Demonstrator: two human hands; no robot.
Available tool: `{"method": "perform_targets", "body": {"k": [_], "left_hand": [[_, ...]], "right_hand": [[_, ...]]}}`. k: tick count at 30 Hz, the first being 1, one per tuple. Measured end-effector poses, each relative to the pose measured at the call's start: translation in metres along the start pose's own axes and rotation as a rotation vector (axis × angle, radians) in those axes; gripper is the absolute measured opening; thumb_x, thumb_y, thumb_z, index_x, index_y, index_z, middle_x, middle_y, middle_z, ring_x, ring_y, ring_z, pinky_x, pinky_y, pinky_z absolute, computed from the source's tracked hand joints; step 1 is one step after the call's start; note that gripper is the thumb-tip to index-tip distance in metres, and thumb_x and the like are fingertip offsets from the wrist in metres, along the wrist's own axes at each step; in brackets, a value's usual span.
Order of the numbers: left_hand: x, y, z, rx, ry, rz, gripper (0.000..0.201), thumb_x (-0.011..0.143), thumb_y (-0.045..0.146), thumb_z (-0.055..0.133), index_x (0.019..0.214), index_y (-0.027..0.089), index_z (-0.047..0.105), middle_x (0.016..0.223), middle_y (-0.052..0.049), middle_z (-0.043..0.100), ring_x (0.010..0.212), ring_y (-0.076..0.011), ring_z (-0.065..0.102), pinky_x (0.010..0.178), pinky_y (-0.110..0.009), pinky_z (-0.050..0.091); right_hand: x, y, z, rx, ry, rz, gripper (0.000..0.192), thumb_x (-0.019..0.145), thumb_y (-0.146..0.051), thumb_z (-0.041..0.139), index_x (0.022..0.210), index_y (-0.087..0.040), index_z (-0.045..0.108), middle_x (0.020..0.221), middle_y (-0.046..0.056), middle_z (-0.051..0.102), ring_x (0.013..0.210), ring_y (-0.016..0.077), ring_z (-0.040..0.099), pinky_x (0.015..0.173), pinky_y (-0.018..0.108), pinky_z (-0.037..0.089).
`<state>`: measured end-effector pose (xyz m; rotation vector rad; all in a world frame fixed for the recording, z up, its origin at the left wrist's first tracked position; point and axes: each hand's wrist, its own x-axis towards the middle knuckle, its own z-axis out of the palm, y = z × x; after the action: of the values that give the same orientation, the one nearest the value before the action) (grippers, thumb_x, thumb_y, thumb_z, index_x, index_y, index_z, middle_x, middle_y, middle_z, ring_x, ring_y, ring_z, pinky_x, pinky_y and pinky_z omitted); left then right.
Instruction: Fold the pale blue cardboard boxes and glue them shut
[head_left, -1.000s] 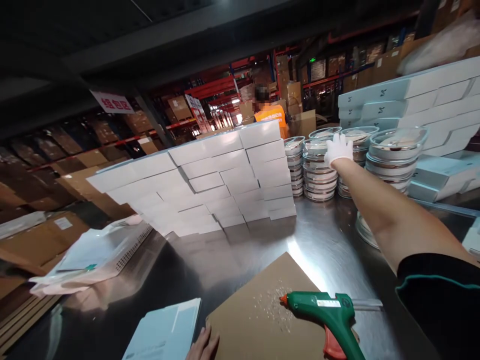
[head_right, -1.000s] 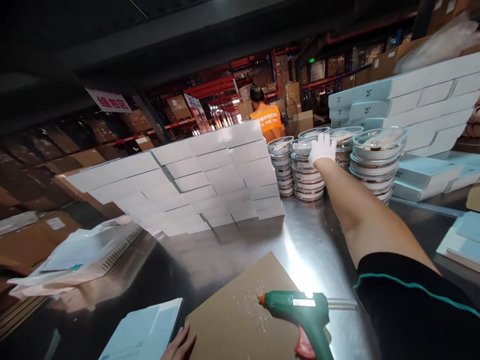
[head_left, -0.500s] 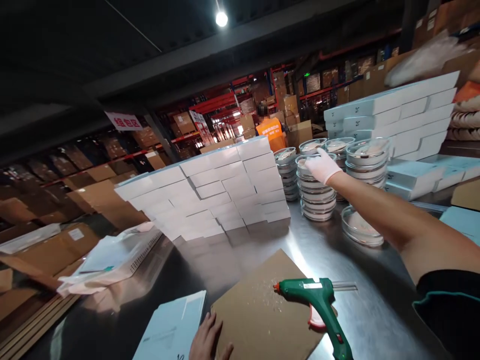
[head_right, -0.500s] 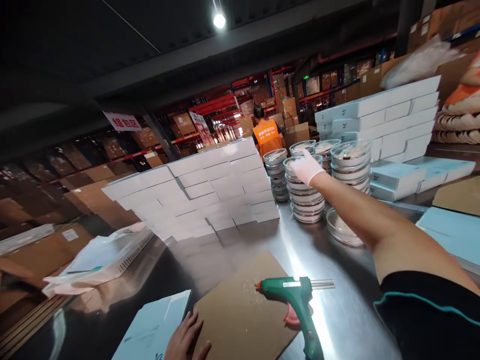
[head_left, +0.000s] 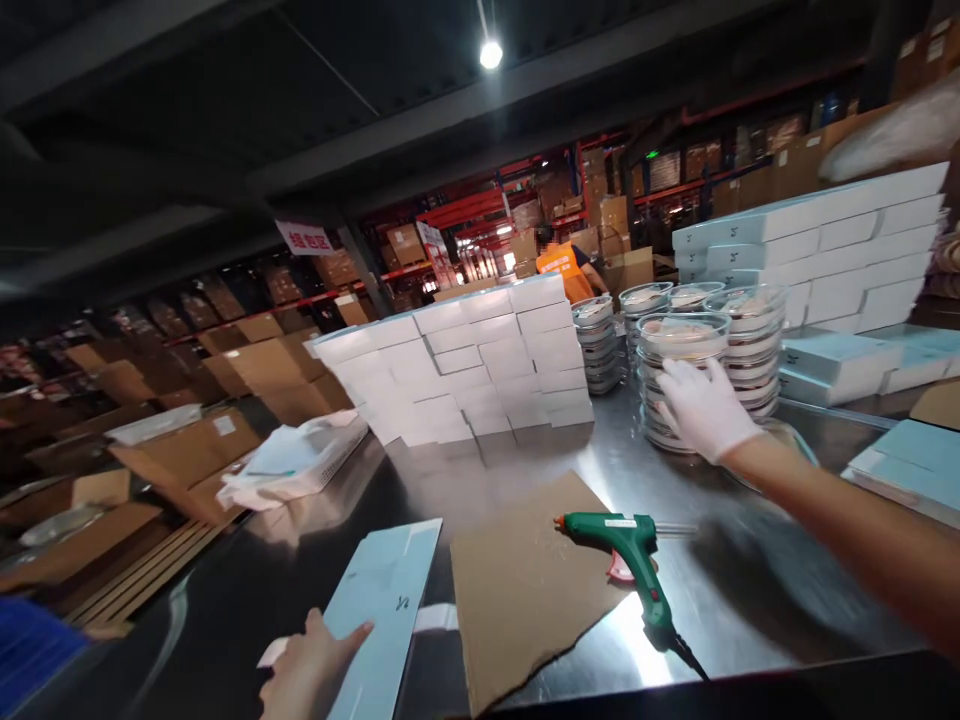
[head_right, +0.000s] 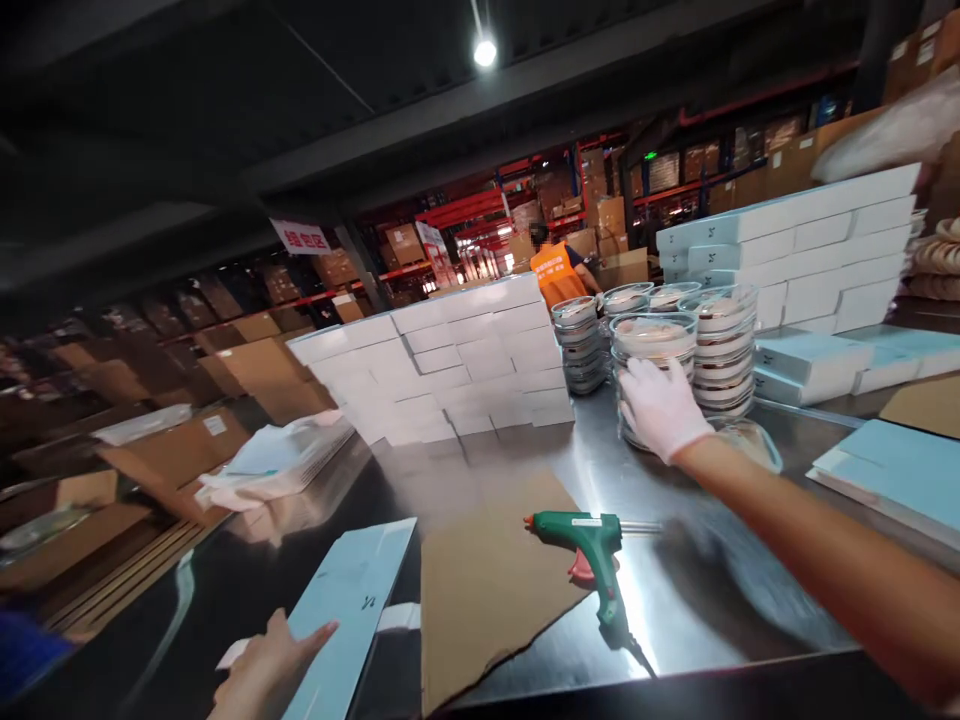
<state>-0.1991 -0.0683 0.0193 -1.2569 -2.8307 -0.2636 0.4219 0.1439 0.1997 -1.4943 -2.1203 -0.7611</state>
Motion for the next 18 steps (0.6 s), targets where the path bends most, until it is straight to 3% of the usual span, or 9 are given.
{"method": "perform_targets", "body": {"k": [1,4,8,11,14,16,18], "left_hand": [[-0.003,-0.005,-0.011,-0.020,-0.065,-0.110,0.061,0.081,0.063,0.066,0.114,0.012,0.077,0.118,-0.034,0.078,0.112,-0.0584,0.076,0.085,-0.064,0.060],[-0.013,-0.003,-0.034,-0.131,-0.127,-0.143,0.064,0.077,0.049,0.078,0.119,0.002,0.070,0.134,-0.040,0.069,0.131,-0.0536,0.068,0.100,-0.052,0.056],[-0.005,-0.005,-0.041,-0.246,-0.082,-0.206,0.059,0.074,0.042,0.087,0.114,0.005,0.065,0.140,-0.037,0.065,0.137,-0.0472,0.062,0.108,-0.045,0.050],[-0.002,-0.012,-0.047,-0.364,0.020,-0.242,0.057,0.072,0.032,0.089,0.117,0.009,0.062,0.142,-0.031,0.065,0.139,-0.0422,0.057,0.107,-0.041,0.048],[-0.004,-0.015,-0.070,-0.544,0.108,-0.266,0.041,0.079,0.029,0.084,0.110,0.013,0.064,0.122,-0.020,0.076,0.122,-0.0347,0.067,0.097,-0.037,0.053],[-0.008,-0.013,-0.094,-0.693,0.164,-0.261,0.027,0.086,0.032,0.077,0.103,0.014,0.066,0.108,-0.014,0.078,0.108,-0.0300,0.072,0.089,-0.035,0.056],[-0.015,-0.003,-0.116,-0.832,0.217,-0.229,0.026,0.092,0.038,0.071,0.101,0.014,0.067,0.098,-0.011,0.079,0.097,-0.0270,0.074,0.082,-0.035,0.058]], "right_hand": [[-0.026,-0.011,0.010,0.034,-0.005,-0.020,0.044,0.098,-0.030,0.049,0.133,-0.016,0.073,0.154,0.027,0.065,0.139,0.0408,0.064,0.124,0.063,0.036],[-0.099,-0.039,0.050,0.275,0.024,-0.008,0.052,0.098,-0.038,0.043,0.144,-0.036,0.068,0.145,0.021,0.073,0.132,0.0383,0.071,0.114,0.060,0.050],[-0.160,-0.060,0.095,0.555,0.034,0.151,0.072,0.097,-0.051,0.043,0.167,-0.061,0.032,0.145,0.017,0.073,0.127,0.0420,0.073,0.114,0.064,0.051],[-0.170,-0.067,0.101,0.671,-0.004,0.181,0.077,0.094,-0.054,0.047,0.166,-0.069,0.025,0.146,0.016,0.071,0.134,0.0422,0.068,0.113,0.066,0.051],[-0.160,-0.074,0.089,0.739,-0.040,0.188,0.069,0.092,-0.054,0.050,0.160,-0.066,0.043,0.146,0.016,0.071,0.140,0.0410,0.064,0.117,0.063,0.051],[-0.150,-0.084,0.076,0.804,-0.068,0.175,0.058,0.094,-0.055,0.050,0.151,-0.057,0.060,0.144,0.015,0.073,0.142,0.0395,0.065,0.121,0.059,0.050],[-0.141,-0.103,0.061,0.916,-0.136,0.157,0.053,0.096,-0.059,0.051,0.142,-0.042,0.071,0.145,0.016,0.074,0.141,0.0399,0.066,0.125,0.059,0.049]]}}
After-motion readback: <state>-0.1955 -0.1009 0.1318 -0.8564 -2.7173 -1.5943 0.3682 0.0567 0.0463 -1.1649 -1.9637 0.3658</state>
